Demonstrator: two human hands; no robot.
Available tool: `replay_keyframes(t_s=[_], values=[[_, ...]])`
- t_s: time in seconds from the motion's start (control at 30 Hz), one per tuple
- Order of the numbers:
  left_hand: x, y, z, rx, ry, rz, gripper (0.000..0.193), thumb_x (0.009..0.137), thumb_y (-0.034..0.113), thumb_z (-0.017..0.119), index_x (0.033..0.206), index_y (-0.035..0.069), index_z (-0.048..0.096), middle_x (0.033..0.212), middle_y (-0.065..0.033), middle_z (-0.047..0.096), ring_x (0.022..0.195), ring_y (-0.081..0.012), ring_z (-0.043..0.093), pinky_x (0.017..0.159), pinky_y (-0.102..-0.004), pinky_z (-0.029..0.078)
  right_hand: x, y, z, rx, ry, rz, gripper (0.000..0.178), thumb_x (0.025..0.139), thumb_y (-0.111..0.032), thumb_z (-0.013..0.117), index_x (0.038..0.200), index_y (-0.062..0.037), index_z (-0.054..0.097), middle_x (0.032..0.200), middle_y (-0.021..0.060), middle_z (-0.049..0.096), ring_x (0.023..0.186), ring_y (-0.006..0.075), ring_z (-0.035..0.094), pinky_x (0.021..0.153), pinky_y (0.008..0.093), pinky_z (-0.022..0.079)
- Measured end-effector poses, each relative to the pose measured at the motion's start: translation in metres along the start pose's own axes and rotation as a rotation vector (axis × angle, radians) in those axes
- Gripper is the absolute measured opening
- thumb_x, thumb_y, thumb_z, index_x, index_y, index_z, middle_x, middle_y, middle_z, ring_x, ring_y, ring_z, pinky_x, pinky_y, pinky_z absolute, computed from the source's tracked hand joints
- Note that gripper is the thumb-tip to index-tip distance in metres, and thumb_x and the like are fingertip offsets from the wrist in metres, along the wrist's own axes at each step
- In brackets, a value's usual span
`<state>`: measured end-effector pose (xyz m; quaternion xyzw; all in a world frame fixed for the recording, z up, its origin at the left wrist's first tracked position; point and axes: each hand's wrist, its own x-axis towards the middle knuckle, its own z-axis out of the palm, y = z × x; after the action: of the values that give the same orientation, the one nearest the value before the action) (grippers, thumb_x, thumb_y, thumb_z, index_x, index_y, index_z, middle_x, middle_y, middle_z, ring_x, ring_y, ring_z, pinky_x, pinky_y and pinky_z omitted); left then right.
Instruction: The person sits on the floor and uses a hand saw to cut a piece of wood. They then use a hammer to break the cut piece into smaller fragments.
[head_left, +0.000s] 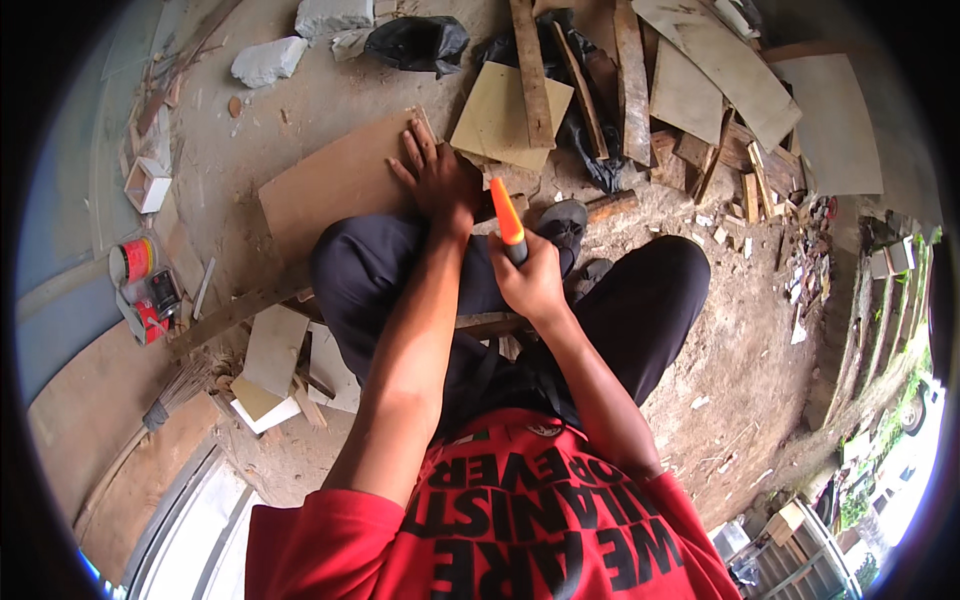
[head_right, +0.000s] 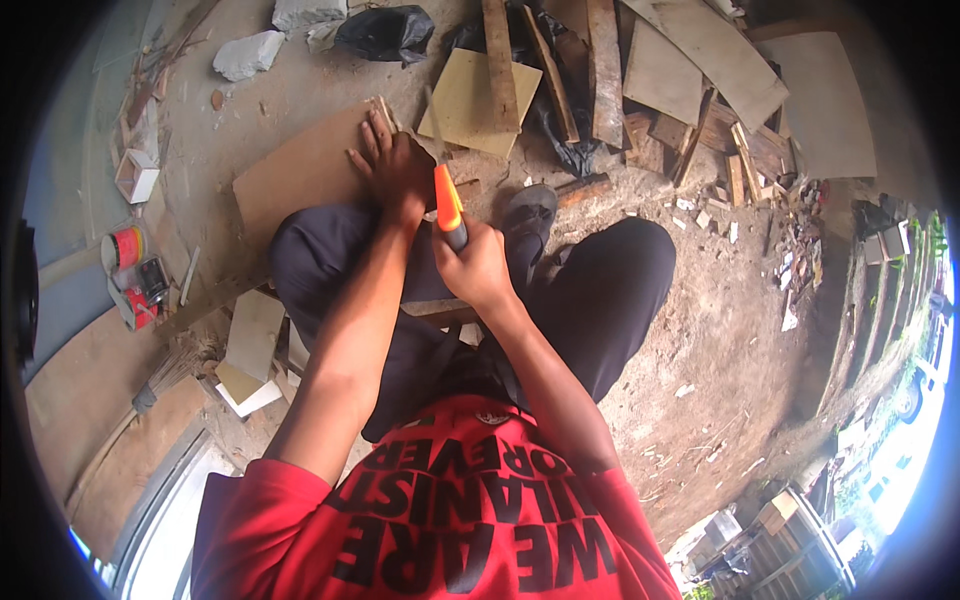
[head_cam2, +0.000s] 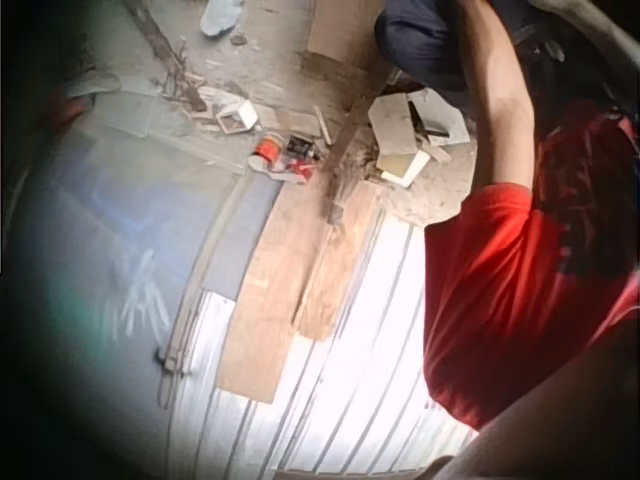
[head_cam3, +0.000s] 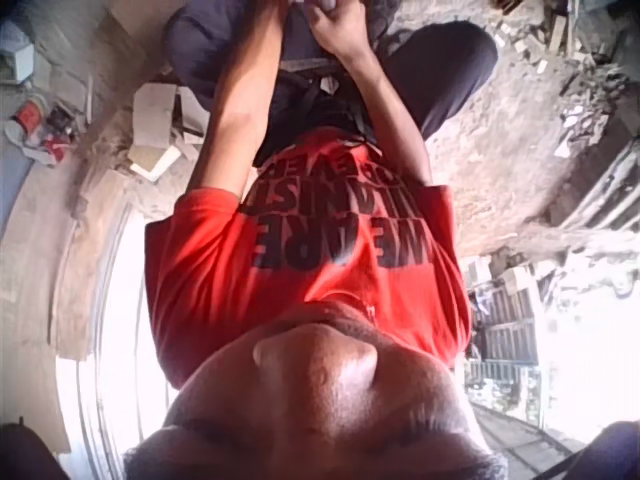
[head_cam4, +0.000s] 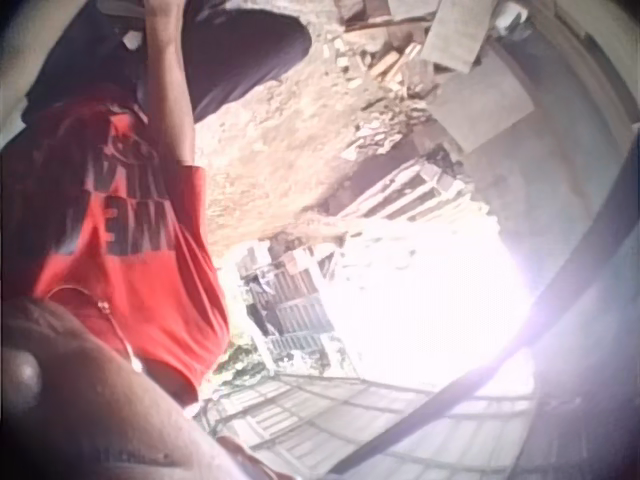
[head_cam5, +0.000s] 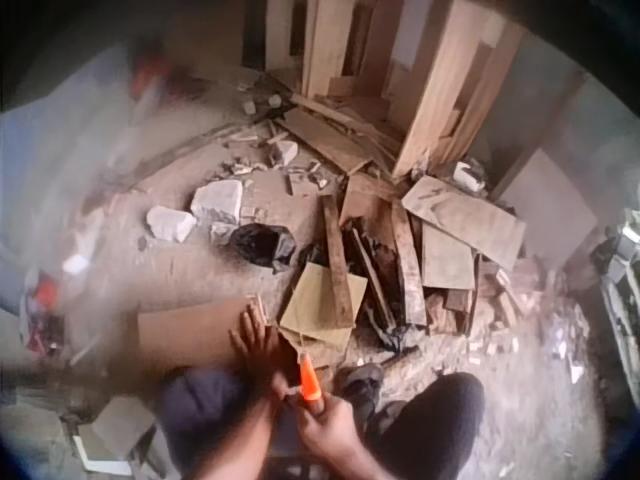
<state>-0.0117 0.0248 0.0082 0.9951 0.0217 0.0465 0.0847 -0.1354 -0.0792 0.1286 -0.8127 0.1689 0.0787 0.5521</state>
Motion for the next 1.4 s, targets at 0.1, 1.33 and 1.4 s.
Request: replay_keyframes(t_s=[0.1,1.33,1.4], values=[[0.003,-0.005,0.008,0.02,0.041,-0.014,0.04,0.09,0.03,0.055,0.12,0.008,0.067,0.165,-0.0113,0.024,0.153,-0.0304,0.018,0.119,-0.0642,0.012,-0.03,0.012,-0.01,0.027,-0.012,-0.079,0.012,0.086,-0.009,0.066,0.091,0.0018,0.064,0.066,0.0178,0.062,0.061,0.0251,0.069,0.061,0.0363,0.051],[-0.002,-0.003,0.0,0.019,0.076,0.041,0.04,0.093,0.031,0.049,0.123,0.009,0.065,0.165,-0.0143,0.023,0.153,-0.0331,0.019,0.119,-0.0654,0.012,0.016,-0.01,-0.017,0.092,-0.075,0.185,0.027,0.089,-0.019,0.068,0.078,0.005,0.061,0.055,0.0151,0.056,0.052,0.0143,0.054,0.054,0.0387,0.046],[-0.007,-0.007,0.005,0.003,0.046,-0.001,0.04,0.092,0.03,0.05,0.123,0.01,0.065,0.165,-0.0116,0.023,0.153,-0.0319,0.018,0.119,-0.0647,0.011,-0.004,0.004,-0.014,0.047,-0.044,0.112,0.023,0.089,-0.016,0.068,0.081,0.004,0.062,0.058,0.0149,0.058,0.055,0.0138,0.056,0.056,0.0379,0.047]])
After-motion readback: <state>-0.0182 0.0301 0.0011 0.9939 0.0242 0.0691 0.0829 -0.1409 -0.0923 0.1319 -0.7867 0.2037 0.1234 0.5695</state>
